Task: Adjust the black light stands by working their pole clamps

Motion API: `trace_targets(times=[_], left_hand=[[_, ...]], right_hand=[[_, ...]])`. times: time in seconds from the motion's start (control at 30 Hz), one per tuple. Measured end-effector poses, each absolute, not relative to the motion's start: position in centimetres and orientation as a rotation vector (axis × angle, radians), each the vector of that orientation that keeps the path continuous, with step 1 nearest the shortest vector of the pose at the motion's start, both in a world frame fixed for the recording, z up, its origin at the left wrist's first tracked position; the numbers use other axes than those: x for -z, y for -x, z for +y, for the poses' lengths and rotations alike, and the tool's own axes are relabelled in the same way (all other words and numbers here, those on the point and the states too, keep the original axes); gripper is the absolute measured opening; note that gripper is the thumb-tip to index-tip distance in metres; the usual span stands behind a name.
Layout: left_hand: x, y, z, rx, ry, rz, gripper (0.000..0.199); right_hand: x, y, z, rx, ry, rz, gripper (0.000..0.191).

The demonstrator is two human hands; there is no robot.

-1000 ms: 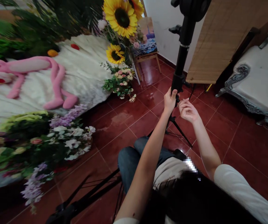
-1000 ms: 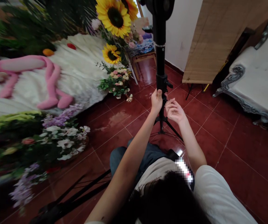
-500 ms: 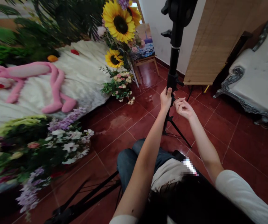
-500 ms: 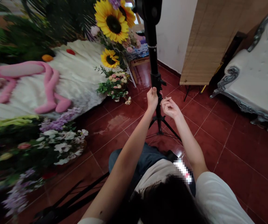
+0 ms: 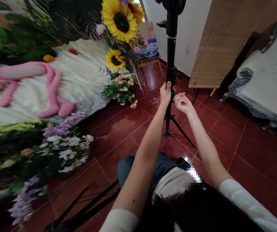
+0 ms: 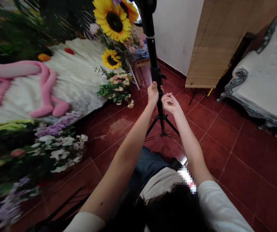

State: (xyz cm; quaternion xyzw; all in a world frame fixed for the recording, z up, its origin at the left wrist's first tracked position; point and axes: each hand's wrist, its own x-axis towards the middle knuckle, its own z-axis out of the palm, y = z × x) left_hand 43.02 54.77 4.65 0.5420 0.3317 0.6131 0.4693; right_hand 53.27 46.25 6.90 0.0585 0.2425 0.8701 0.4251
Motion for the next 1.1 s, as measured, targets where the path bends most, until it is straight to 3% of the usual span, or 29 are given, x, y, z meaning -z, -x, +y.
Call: trace_targets(times=[0.27,0.7,0.8,0.9,1.0,1.1], left_hand=[[-4.7,-42.6,56.6,-1.516,-1.318,0.809,0.063],[-4.8,-43.1,56.4,-1.515,-1.293,0.854,0.065],[-4.6,-43.1,56.5,-1.515,-1.281,0.851,0.066],[-4.6,-43.1,56.4,-1.509,-1.281,0.856,0.066],[-4.7,-43.1,56.2,-1.513,-1.292,0.854,0.067],[-4.7,-43.0,56.2,-1.529,-1.308,0.841,0.068]], right_hand=[[-7.2,-52.6,47.7,-2.051,0.117,0.199,0.031],[-7.3,-53.5,48.6,-2.128,0.306,0.025,0.029],[-6.9,-52.5,48.5,-1.842,0.846,-0.464,0.026],[-6.6,-52.4,47.8,-1.263,1.359,-1.104,0.019],[-6.6,-53.7,47.2,-0.787,1.548,-1.440,0.014],[-6.7,-54.9,47.5,-0.787,1.536,-1.384,0.013]])
